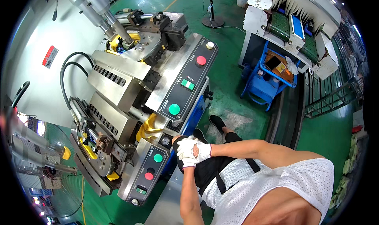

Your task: The person uses a large industrial press machine to shape or bond the soles of multiple blue and black athletic shoes, placing each shoe into the machine and then setting it onto a green conveyor belt.

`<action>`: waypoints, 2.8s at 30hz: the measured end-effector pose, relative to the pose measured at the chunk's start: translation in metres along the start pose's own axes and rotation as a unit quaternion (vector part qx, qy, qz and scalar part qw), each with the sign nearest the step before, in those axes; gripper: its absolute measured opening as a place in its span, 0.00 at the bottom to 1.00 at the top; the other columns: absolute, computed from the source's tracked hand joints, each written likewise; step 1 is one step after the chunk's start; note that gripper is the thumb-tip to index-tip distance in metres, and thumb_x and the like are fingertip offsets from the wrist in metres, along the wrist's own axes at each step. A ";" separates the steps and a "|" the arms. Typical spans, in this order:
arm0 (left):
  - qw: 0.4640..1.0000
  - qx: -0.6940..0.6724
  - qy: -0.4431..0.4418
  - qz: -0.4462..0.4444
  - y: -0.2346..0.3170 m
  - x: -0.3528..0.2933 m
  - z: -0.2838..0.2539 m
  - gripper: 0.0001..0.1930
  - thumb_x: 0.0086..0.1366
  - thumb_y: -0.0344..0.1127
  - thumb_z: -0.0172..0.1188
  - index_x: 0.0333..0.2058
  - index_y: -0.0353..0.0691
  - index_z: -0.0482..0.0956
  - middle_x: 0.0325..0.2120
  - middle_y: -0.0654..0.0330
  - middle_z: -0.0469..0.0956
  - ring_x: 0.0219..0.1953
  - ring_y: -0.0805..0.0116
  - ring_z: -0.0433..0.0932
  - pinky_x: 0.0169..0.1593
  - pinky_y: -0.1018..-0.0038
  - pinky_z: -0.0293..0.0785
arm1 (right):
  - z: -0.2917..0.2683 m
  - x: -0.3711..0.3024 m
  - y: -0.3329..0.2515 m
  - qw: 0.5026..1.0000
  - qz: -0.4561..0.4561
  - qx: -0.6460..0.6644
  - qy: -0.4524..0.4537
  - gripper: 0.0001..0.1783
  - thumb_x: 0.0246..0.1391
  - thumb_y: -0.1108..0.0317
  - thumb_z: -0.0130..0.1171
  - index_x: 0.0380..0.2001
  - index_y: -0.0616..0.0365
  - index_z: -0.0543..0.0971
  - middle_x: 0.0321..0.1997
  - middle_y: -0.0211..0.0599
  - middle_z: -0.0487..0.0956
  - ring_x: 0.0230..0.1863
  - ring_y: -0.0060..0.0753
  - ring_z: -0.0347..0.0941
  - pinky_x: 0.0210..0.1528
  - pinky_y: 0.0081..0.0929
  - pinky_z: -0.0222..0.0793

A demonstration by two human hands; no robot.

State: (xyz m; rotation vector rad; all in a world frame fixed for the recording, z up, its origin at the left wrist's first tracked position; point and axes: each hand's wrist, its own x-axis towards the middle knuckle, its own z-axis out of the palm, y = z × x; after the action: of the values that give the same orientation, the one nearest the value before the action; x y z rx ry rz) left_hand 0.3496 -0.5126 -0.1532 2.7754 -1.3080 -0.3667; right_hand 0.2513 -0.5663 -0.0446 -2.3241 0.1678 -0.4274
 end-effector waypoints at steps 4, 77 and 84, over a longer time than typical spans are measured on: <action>0.980 0.106 0.063 -0.157 0.022 0.004 0.037 0.21 0.74 0.41 0.50 0.59 0.37 0.75 0.53 0.52 0.80 0.57 0.58 0.78 0.67 0.65 0.68 | 0.000 -0.001 0.004 1.000 0.014 -0.001 0.002 0.21 0.58 0.52 0.59 0.51 0.49 0.81 0.58 0.40 0.80 0.65 0.50 0.71 0.70 0.50 0.63; 0.863 0.352 0.317 -0.174 0.057 -0.005 0.006 0.28 0.72 0.45 0.44 0.59 0.26 0.76 0.49 0.35 0.81 0.49 0.29 0.79 0.55 0.35 0.72 | -0.014 0.008 0.012 0.990 -0.139 0.020 0.020 0.21 0.54 0.52 0.56 0.49 0.42 0.84 0.61 0.36 0.79 0.69 0.49 0.68 0.74 0.51 0.58; 0.915 0.283 0.258 -0.123 0.075 0.000 -0.009 0.27 0.73 0.42 0.43 0.60 0.27 0.74 0.50 0.34 0.79 0.50 0.27 0.78 0.55 0.34 0.73 | -0.024 0.000 0.025 0.989 -0.143 0.003 0.047 0.22 0.51 0.52 0.61 0.49 0.43 0.84 0.60 0.37 0.80 0.68 0.51 0.69 0.74 0.51 0.58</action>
State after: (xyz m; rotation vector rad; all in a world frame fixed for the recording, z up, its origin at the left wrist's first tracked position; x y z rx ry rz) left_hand 0.2949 -0.5609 -0.1332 3.1432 -1.0476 0.8272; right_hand 0.2427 -0.5996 -0.0466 -2.3310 -0.1241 -0.6786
